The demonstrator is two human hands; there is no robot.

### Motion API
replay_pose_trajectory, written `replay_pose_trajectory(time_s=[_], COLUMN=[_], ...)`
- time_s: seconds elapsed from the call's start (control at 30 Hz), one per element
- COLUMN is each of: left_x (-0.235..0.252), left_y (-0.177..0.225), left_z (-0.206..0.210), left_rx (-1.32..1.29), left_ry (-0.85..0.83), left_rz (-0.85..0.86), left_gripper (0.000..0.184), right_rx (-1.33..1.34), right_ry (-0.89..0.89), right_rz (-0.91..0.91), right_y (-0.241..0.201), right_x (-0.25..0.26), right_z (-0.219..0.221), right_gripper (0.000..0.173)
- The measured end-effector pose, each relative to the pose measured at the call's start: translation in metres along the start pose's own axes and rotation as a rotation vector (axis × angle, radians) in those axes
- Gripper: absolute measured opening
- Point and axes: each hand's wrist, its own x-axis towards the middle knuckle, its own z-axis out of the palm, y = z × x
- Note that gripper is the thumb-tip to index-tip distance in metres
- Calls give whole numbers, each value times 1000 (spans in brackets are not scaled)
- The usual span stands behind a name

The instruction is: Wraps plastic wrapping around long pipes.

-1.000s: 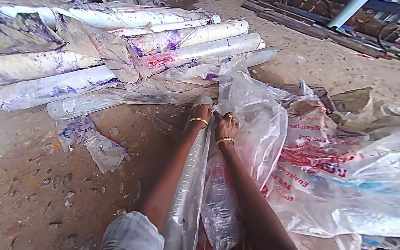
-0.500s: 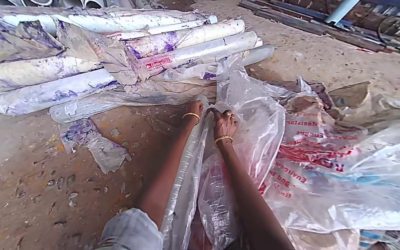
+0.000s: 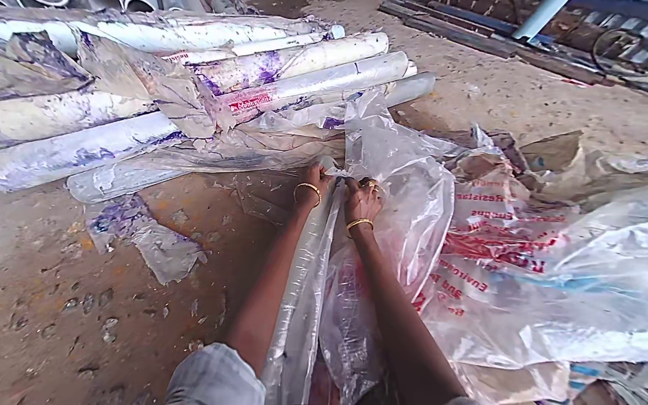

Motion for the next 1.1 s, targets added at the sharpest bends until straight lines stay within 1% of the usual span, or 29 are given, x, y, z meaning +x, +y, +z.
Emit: replay_pose_trajectory(time_s=[0.03, 0.13, 0.2, 0.27, 0.3, 0.37, 0.43, 0.5, 0.57, 0.6, 0.7, 0.77, 0.8, 0.83, 0.9, 1.0, 1.03, 1.1], left_x=[6, 13, 16, 21, 21, 23, 17, 15, 15, 11, 8, 7, 8, 9, 8, -2, -8, -11], left_y=[-5, -12, -16, -24, -27, -33, -29, -25, -23, -18, -9, -9, -9, -10, -11, -7, -3, -3], left_z=[1, 3, 8, 11, 10, 3, 7, 7, 11, 11, 4, 2, 1, 1, 5, 3, 2, 2], left_rx=[-34, -160, -284, -402, -397, -413, -459, -474, -458, -428, -260, -187, -176, -189, -248, -301, -283, -257], left_ry=[17, 78, 153, 245, 244, 221, 180, 188, 182, 159, 86, 59, 45, 34, 36, 3, 7, -3], left_rz=[-14, -103, -190, -254, -227, -176, -171, -161, -130, -122, -117, -122, -122, -119, -102, -76, -66, -37], left_gripper=[33, 31, 30, 29, 30, 32, 35, 39, 45, 46, 44, 46, 48, 48, 45, 39, 35, 31], right_rx=[6, 66, 99, 187, 220, 232, 274, 345, 362, 386, 586, 773, 861, 936, 1055, 1250, 1289, 1262], right_ry=[-15, 17, 26, 51, 44, -46, -201, -372, -511, -544, -515, -449, -382, -303, -141, 32, 52, -4], right_rz=[27, 77, 156, 285, 309, 264, 228, 139, 63, 41, 0, 5, 20, 46, 114, 169, 151, 88], right_y=[-2, -4, 1, 21, 31, 34, 43, 49, 49, 47, 37, 34, 32, 29, 22, 6, 2, -1], right_x=[-1, -6, -7, -2, 2, 9, 11, 14, 11, 6, -14, -22, -24, -24, -19, -9, -6, -3], right_z=[-2, -1, -4, -16, -27, -47, -53, -56, -81, -99, -150, -169, -172, -170, -149, -90, -72, -44], right_gripper=[37, 34, 34, 30, 29, 29, 27, 28, 25, 23, 12, 12, 14, 18, 31, 30, 28, 33])
